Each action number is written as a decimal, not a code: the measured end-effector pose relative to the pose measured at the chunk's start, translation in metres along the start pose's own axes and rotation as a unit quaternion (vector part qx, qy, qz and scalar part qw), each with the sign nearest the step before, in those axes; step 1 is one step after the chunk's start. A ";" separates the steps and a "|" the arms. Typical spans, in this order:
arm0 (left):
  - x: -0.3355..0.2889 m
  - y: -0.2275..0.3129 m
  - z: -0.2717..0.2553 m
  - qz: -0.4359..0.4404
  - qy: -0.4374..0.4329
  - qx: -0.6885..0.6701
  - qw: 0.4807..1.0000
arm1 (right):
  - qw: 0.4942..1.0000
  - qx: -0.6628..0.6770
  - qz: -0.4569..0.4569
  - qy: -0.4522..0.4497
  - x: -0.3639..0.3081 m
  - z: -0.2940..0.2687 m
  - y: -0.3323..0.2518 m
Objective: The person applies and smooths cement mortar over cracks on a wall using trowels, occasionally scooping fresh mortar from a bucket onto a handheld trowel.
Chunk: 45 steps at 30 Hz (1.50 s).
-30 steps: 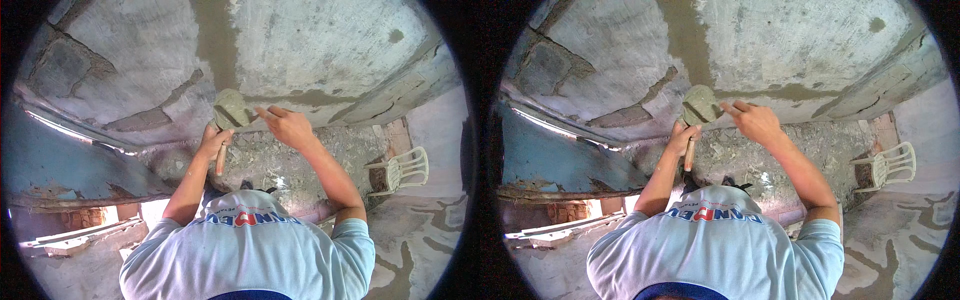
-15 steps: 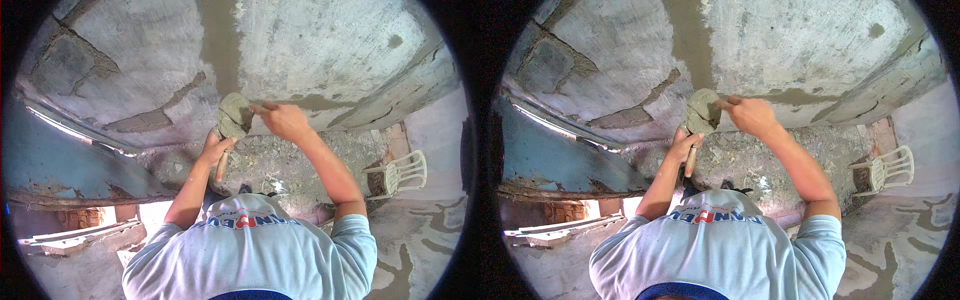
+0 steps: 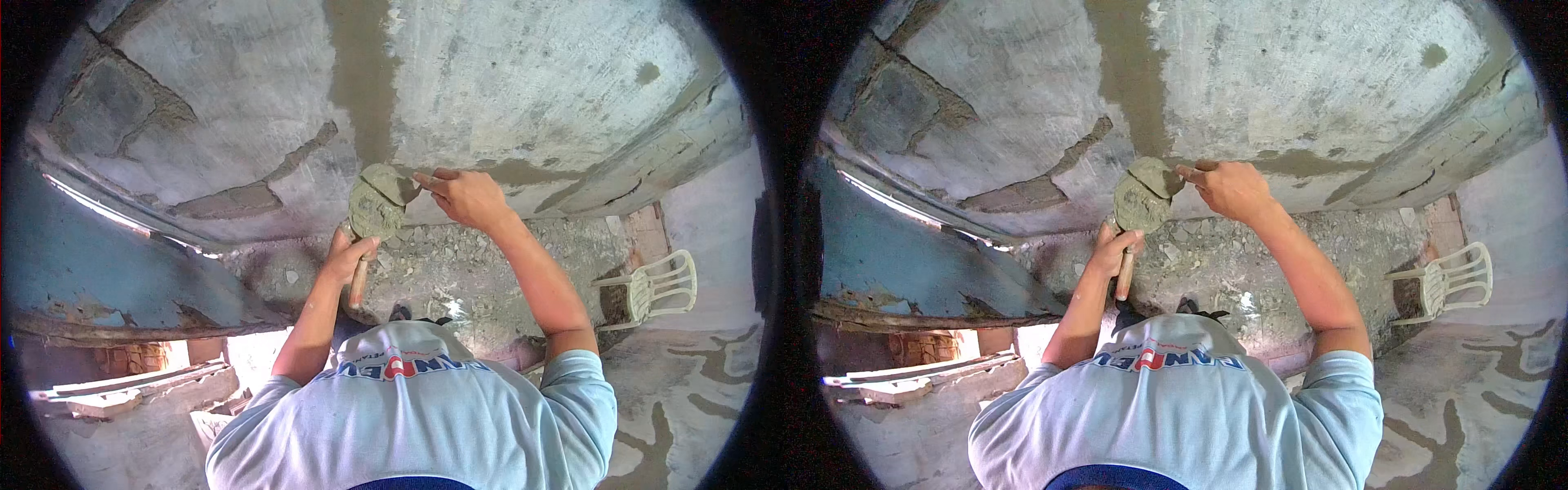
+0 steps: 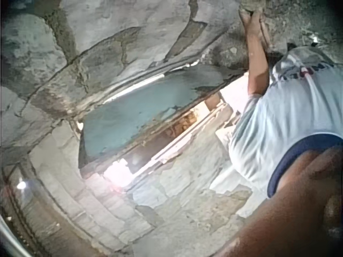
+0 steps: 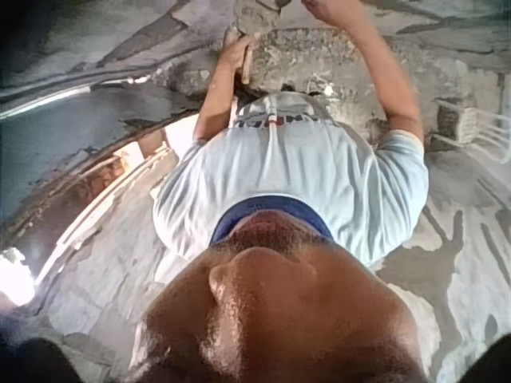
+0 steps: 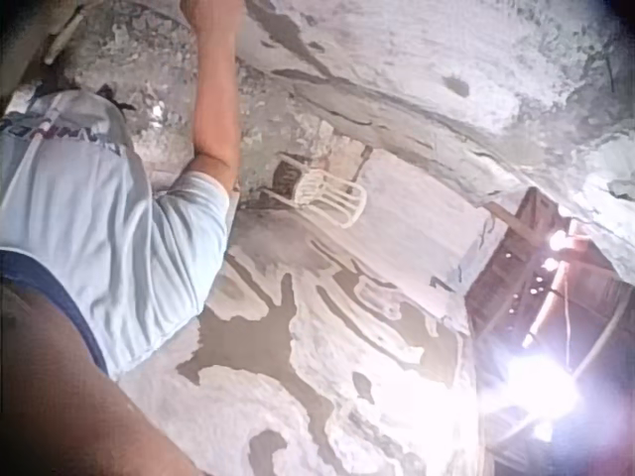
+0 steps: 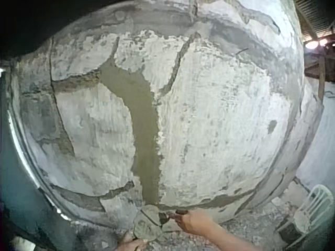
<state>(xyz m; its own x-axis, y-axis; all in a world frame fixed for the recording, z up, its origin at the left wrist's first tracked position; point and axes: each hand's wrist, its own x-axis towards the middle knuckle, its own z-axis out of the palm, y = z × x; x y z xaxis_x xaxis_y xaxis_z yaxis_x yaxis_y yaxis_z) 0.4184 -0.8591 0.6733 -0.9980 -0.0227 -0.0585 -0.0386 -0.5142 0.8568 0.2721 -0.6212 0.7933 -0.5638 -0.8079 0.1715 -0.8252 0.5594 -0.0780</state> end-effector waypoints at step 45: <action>0.034 -0.037 0.012 0.120 0.129 0.371 0.912 | 0.738 0.587 0.324 -0.077 -0.014 0.067 -0.050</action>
<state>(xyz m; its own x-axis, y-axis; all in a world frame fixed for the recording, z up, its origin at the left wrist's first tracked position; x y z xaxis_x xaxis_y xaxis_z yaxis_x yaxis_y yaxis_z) 0.3853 -0.8301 0.6459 -0.9408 -0.3088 0.1399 0.0610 0.2518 0.9658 0.3194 -0.6503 0.7290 -0.7750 -0.5033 -0.3821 0.2102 0.3648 -0.9070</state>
